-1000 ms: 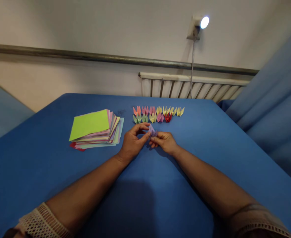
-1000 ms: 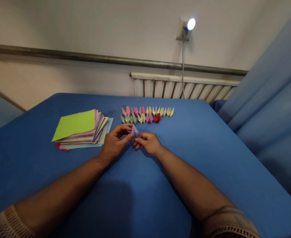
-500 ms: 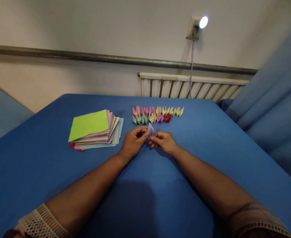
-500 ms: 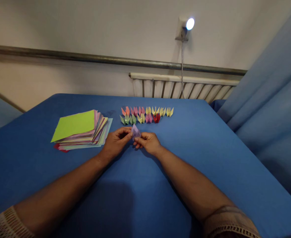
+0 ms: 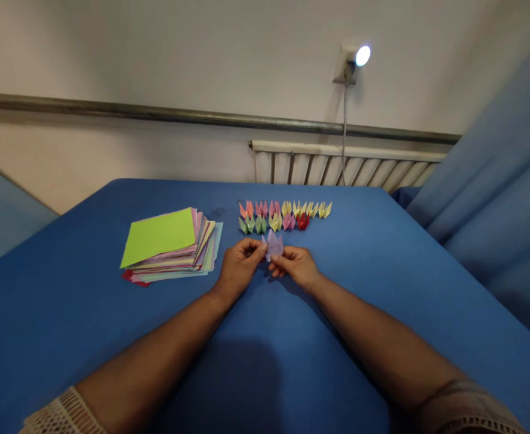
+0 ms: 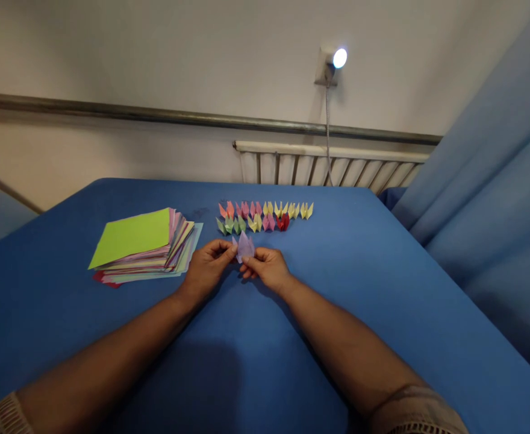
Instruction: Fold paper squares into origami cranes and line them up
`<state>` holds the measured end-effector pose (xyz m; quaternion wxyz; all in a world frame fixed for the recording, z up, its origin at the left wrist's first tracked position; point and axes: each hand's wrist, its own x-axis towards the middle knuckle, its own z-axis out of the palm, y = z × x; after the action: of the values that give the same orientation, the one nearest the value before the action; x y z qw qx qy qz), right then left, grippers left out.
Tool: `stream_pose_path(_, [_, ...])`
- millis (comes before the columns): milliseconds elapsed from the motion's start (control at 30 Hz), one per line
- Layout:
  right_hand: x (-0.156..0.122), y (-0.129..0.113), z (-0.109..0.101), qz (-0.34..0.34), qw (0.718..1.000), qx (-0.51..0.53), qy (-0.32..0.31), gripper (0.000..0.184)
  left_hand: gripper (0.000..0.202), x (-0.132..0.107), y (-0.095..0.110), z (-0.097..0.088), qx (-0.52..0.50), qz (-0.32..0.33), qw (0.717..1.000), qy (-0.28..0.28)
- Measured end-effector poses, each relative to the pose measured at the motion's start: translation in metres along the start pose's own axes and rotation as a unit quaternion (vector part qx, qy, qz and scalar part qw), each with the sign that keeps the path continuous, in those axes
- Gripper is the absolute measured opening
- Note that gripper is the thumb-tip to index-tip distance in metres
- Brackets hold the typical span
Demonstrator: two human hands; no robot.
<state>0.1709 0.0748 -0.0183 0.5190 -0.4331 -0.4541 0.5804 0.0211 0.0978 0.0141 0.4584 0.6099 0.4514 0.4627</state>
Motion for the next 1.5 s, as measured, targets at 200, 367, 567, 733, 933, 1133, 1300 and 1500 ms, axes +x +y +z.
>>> stream_pose_path(200, [0.001,-0.001,0.001,0.008,1.000,0.008,-0.002,0.038,0.024,-0.001,0.004,0.000,-0.023,-0.006,1.000,0.010])
stream_pose_path(367, [0.004,0.000,0.002,-0.003,1.000,0.014,0.011,0.040,0.024,-0.001,0.002,0.000,-0.049,-0.007,0.999,-0.010])
stream_pose_path(567, [0.006,0.004,0.005,-0.036,0.999,0.006,0.031,0.042,0.025,-0.004,-0.001,0.002,-0.059,-0.030,0.996,-0.065])
stream_pose_path(733, [0.004,0.003,0.006,-0.035,0.999,0.012,0.017,0.040,0.026,-0.003,-0.004,0.001,-0.048,-0.051,0.997,-0.038])
stream_pose_path(933, [0.005,0.005,0.005,-0.015,1.000,0.016,0.012,0.038,0.024,0.000,-0.005,0.002,-0.078,-0.054,0.995,-0.030])
stream_pose_path(1133, [0.004,0.005,0.005,0.011,1.000,0.003,-0.006,0.039,0.025,0.001,-0.005,-0.001,-0.045,-0.043,0.998,0.014])
stream_pose_path(1300, [0.002,0.002,0.005,0.003,1.000,0.004,0.005,0.038,0.029,-0.001,-0.005,0.002,-0.101,-0.067,0.991,-0.058])
stream_pose_path(1500, [0.001,0.005,0.008,0.001,1.000,0.010,0.011,0.038,0.030,-0.005,-0.006,0.000,-0.034,-0.077,0.995,-0.053])
